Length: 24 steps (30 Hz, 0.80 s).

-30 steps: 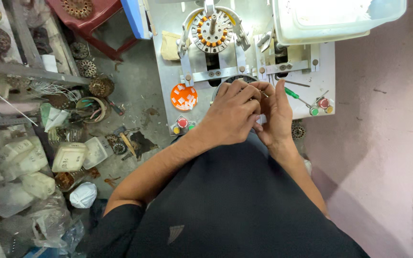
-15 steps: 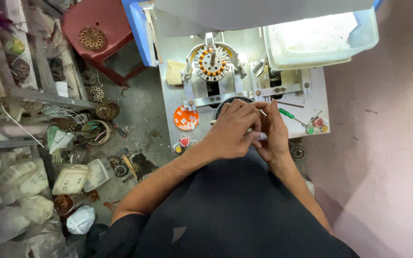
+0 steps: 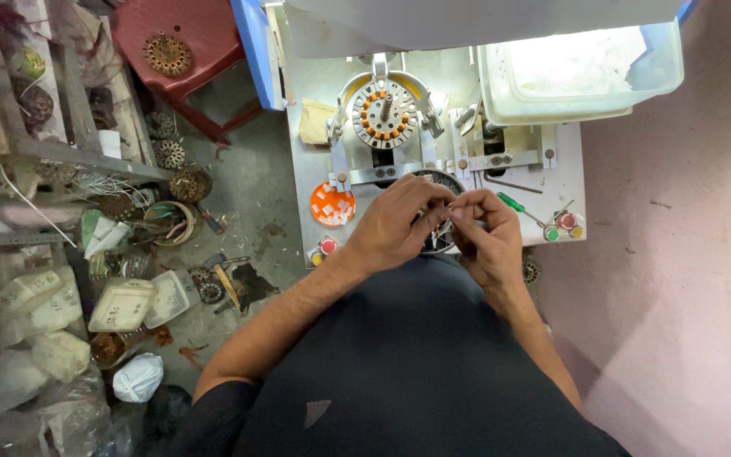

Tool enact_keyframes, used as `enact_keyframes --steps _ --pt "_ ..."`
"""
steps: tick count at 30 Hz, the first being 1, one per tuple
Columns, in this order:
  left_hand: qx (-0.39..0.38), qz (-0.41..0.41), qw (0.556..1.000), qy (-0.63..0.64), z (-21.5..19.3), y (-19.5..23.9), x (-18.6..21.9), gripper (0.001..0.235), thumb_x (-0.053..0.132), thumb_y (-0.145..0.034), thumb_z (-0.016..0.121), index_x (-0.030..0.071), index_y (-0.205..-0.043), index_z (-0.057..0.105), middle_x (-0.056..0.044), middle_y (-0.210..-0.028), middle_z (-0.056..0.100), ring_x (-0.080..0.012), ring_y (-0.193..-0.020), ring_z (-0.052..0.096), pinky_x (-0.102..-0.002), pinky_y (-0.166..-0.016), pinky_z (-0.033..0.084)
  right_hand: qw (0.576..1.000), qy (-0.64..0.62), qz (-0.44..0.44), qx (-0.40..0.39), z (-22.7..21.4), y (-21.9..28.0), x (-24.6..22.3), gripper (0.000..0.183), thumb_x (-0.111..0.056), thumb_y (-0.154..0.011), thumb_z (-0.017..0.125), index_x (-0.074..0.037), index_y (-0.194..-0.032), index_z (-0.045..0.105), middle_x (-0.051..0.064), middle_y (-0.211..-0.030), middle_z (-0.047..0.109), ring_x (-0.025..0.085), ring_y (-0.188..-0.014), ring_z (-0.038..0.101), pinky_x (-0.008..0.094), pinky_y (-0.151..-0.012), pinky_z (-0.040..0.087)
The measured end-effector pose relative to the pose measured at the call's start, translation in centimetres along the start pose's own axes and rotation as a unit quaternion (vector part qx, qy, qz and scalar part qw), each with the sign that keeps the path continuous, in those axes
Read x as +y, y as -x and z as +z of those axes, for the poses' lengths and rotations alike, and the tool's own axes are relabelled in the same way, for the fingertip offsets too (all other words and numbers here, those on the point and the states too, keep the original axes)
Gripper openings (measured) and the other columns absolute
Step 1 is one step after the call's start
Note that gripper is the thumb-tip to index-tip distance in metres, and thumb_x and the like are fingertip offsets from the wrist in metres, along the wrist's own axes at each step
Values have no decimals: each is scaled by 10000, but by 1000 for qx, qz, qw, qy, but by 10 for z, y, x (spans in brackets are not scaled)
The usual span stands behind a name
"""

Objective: The person assembles a component of an electric motor by wrapping wire or tape around the core using a winding machine and finishing the assembly with a screwdriver.

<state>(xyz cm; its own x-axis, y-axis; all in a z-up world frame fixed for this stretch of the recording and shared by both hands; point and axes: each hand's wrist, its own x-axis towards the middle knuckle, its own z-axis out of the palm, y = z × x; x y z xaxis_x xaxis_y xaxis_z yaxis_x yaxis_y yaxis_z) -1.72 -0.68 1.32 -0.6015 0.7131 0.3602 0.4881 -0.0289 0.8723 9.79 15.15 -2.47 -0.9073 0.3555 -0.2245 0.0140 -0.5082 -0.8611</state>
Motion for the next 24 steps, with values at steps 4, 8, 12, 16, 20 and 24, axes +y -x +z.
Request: enact_keyframes --steps 4,8,12,16,20,24 --pt "22 5 1000 -3 -1 1 -4 128 95 -959 728 53 -1049 647 -79 -968 660 -269 -905 666 -375 -782 539 987 147 -59 41 6 3 -5 139 -37 -960 726 -17 -1073 647 -8 -843 638 49 -727 584 188 -627 464" --pt "25 -23 999 39 -2 3 -7 93 101 -976 717 49 -1042 679 -81 -987 673 -224 -902 698 -334 -781 562 954 272 -111 52 7 6 -4 147 -25 -981 733 1 -1094 642 30 -936 685 67 -835 629 212 -728 504" --pt "22 -46 995 81 -1 0 -14 125 117 -958 748 41 -1046 702 -87 -1015 705 -204 -937 722 -323 -816 588 928 328 -166 55 4 6 1 142 -36 -994 729 10 -1088 633 44 -972 687 68 -870 645 208 -757 521" --pt "-5 -94 988 120 0 3 -18 115 105 -926 779 36 -996 720 -95 -965 733 -190 -888 734 -320 -782 580 928 312 -203 -3 1 4 -4 102 -19 -1003 712 -9 -1067 632 28 -956 684 53 -806 607 202 -719 492" --pt "22 -6 996 84 3 9 -19 102 41 -940 756 34 -1009 681 -98 -1021 699 -232 -967 717 -334 -847 579 926 327 -187 -10 7 2 -14 89 22 -936 741 -5 -984 671 32 -886 681 28 -658 490 192 -585 373" --pt "19 60 998 9 -1 10 -24 138 -1 -926 741 38 -1024 652 -91 -1042 671 -262 -999 699 -353 -875 576 898 411 -158 18 17 0 -22 264 44 -856 777 24 -1116 734 37 -876 700 21 -606 435 205 -541 348"
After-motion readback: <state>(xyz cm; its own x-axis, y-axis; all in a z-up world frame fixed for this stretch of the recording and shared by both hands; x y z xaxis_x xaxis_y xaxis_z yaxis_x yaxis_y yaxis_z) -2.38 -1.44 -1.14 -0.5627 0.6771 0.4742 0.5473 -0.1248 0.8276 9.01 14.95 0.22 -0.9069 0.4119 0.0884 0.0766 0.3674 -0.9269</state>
